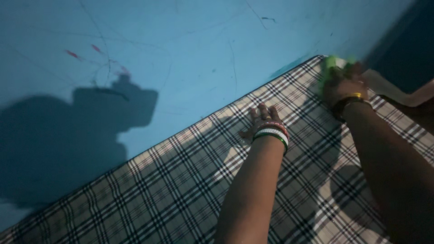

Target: The person dips a green cloth into a container of water and wipes the surface of a table covered with a plaid tablecloth. They repeatedly wring out the cloth and continue wiping different sections of the table.

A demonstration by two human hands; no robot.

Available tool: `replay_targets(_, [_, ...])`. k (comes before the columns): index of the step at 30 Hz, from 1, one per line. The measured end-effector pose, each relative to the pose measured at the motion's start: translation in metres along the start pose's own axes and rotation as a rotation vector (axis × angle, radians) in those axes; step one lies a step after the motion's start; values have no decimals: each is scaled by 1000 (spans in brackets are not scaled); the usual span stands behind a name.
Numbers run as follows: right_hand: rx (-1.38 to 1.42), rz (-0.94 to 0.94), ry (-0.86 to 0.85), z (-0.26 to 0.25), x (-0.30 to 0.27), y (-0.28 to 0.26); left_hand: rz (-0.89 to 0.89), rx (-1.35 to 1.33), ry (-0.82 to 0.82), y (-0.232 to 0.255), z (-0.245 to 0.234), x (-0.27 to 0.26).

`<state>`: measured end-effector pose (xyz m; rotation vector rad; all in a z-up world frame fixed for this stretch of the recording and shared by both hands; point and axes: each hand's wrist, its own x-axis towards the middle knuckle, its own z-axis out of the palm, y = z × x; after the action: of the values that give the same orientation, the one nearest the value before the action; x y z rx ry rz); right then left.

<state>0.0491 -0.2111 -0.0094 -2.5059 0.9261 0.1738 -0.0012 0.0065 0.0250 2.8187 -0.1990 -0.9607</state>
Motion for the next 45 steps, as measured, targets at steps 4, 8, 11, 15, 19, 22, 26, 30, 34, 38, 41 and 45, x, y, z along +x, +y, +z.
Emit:
replay_targets(4, [-241, -130, 271, 36, 67, 11, 19, 105, -20, 3, -3, -10])
replay_targets(8, [-203, -363, 175, 62, 90, -21, 17, 113, -18, 3, -5, -14])
replay_targets(11, [143, -436, -104, 57, 78, -30, 5, -12, -3, 1, -7, -18])
replay_targets(15, [41, -699, -124, 29, 60, 3, 96, 462, -61, 4, -11, -21])
replay_targets(19, [147, -83, -158, -4, 50, 7, 23, 130, -51, 1, -11, -24])
replay_targets(22, [-41, -41, -36, -7, 51, 2, 0, 63, -41, 4, -16, -25])
replay_targets(26, [-148, -308, 125, 27, 63, -1, 92, 339, -100, 3, -19, -33])
replay_targets(30, [-223, -744, 165, 58, 80, 14, 193, 662, -71, 4, -11, -29])
replay_targets(34, [-444, -960, 279, 73, 78, 39, 22, 108, 44, 5, 3, -5])
replay_targets(38, [-302, -511, 106, 25, 44, 54, 62, 236, 88, -4, 15, 13])
replay_targets(41, [-163, -83, 80, 4, 3, 68, 61, 131, 150, -6, 18, 17])
replay_targets(45, [-390, -66, 261, 37, 7, 80, 18, 101, 49, -1, 9, -9])
